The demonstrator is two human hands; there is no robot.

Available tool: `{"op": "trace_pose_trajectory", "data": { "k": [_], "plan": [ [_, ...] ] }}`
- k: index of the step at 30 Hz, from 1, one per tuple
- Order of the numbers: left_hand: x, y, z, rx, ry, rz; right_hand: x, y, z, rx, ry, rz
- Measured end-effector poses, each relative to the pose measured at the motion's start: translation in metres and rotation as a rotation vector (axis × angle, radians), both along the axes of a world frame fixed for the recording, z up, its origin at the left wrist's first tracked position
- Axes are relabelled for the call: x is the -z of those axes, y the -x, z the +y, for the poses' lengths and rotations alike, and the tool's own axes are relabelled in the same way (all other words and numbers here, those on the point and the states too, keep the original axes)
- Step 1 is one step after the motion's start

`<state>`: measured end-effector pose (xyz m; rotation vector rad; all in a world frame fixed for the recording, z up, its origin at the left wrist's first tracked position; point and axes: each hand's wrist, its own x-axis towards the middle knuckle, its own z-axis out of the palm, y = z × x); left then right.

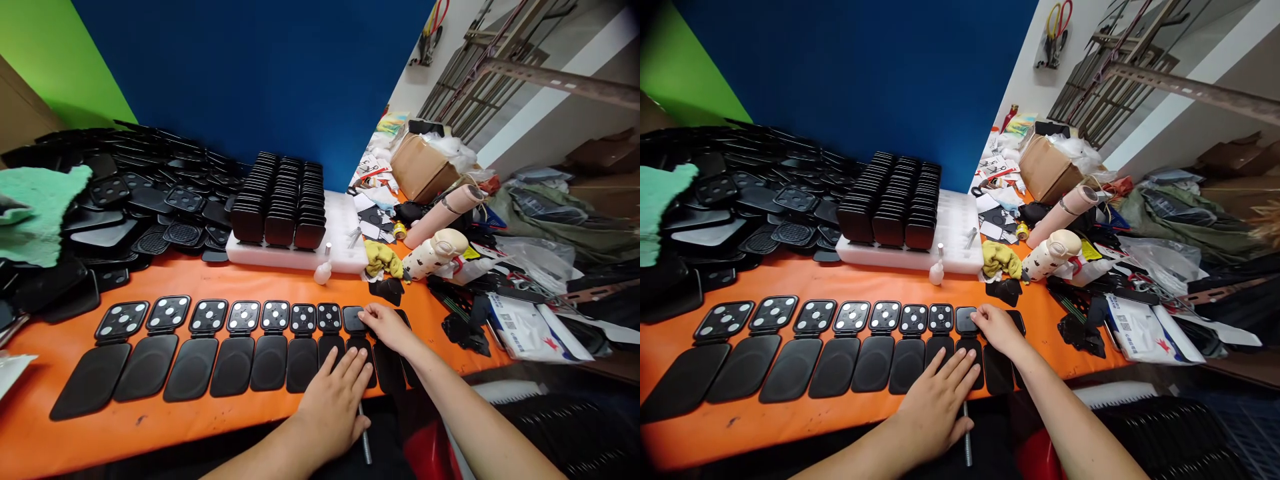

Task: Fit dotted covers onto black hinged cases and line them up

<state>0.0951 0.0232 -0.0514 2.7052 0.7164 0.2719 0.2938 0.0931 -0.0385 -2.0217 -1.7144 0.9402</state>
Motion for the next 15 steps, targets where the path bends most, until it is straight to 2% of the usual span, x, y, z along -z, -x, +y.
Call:
{"op": "trace_pose_trajectory", "data": {
  "k": [15],
  "plan": [
    [0.0051,0.0006,-0.0018,-0.006,-0.027,-0.014,-0.0068,0.0101,0.0008,0.016,0.0,-0.17]
  ]
}}
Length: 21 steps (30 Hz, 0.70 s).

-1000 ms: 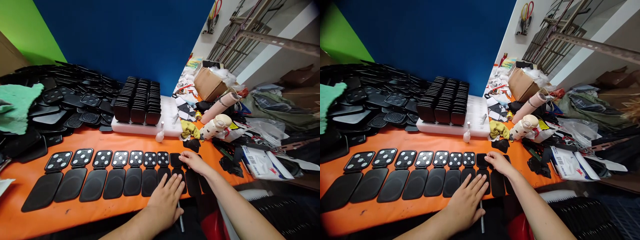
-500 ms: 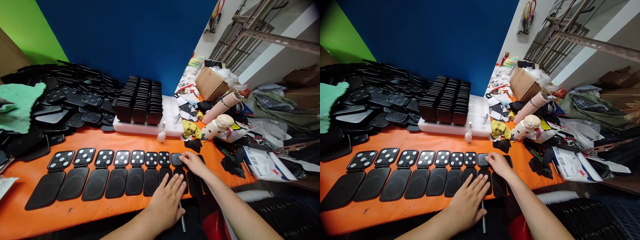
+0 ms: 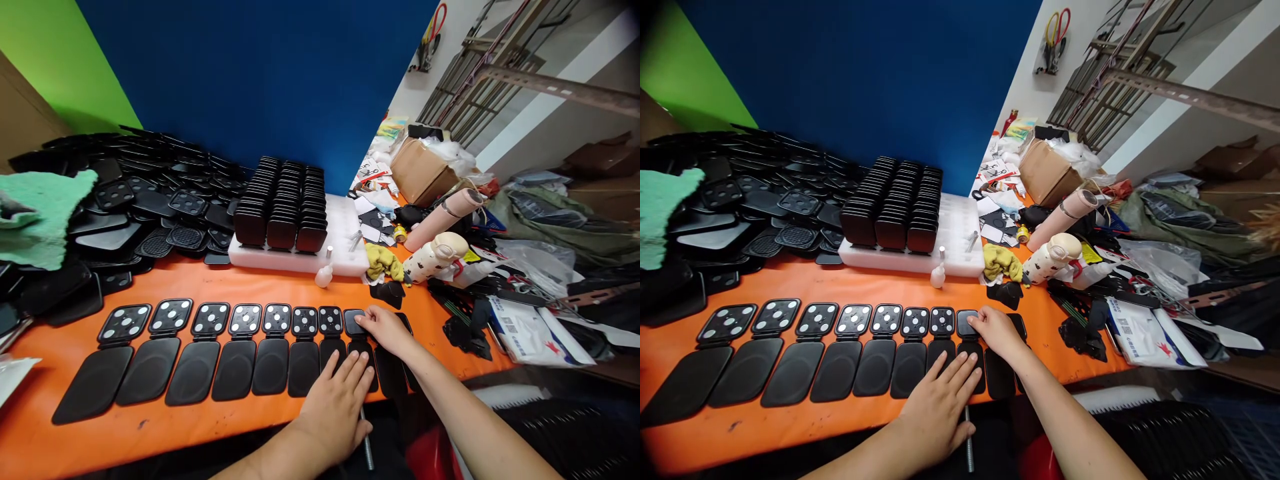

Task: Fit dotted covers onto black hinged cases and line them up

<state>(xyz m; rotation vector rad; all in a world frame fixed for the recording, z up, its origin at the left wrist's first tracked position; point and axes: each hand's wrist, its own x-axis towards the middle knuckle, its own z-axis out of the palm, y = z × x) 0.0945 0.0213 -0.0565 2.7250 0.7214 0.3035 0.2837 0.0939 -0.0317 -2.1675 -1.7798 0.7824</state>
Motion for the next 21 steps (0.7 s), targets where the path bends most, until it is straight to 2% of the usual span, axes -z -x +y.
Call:
{"op": "trace_pose_trajectory", "data": {
  "k": [9,16,19,21],
  "plan": [
    [-0.001,0.0,0.0,0.001,0.016,-0.015,-0.003,0.002,0.005,-0.056,0.005,-0.132],
    [-0.001,0.001,-0.001,-0.003,0.022,-0.022,-0.014,-0.003,0.002,-0.084,-0.11,-0.292],
    [0.001,0.0,-0.001,-0.006,0.002,-0.029,-0.018,-0.001,-0.015,-0.193,-0.163,-0.261],
    [0.003,0.0,-0.001,-0.01,-0.009,-0.036,-0.016,0.002,-0.03,-0.317,-0.18,-0.224]
  ]
}}
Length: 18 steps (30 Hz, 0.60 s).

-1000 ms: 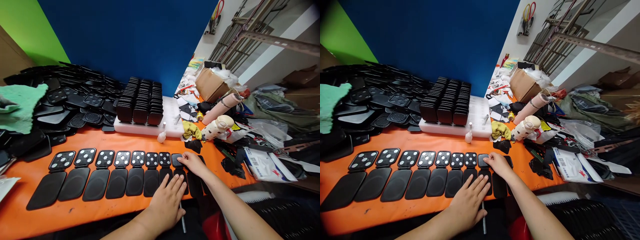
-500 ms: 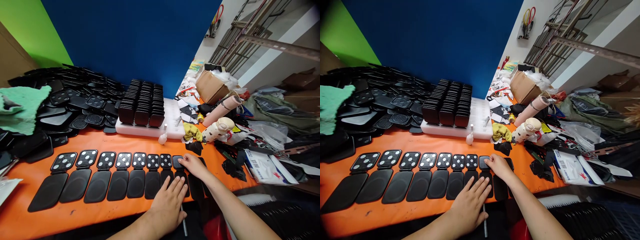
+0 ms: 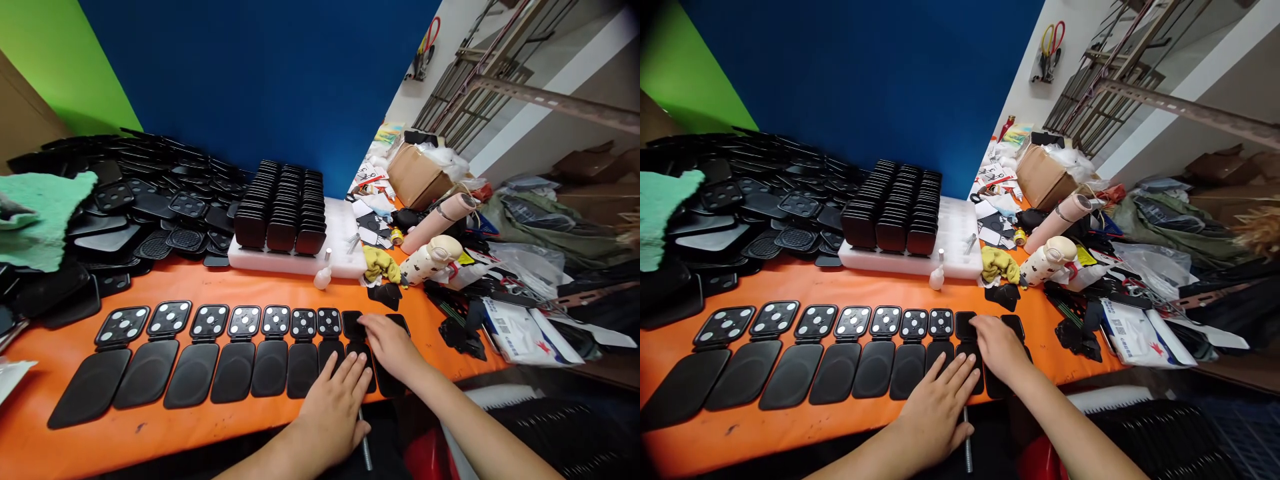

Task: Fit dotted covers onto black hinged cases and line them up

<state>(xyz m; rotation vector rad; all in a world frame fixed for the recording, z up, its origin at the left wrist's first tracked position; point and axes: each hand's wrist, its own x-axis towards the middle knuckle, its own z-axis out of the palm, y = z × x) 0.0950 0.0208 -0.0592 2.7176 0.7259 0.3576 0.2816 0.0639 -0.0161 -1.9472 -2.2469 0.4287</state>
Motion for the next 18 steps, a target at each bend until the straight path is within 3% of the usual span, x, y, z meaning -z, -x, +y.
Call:
{"op": "trace_pose_trajectory", "data": {
  "k": [4,10,18],
  "plan": [
    [0.002,-0.002,0.001,0.001,-0.003,-0.006,0.01,0.004,-0.019,-0.199,-0.041,-0.058],
    [0.0,-0.002,0.001,-0.006,-0.004,-0.011,0.013,0.01,-0.014,-0.196,0.005,-0.155],
    [0.0,-0.003,0.003,0.0,0.011,0.013,0.002,0.021,-0.025,-0.182,0.046,-0.163]
  ]
}}
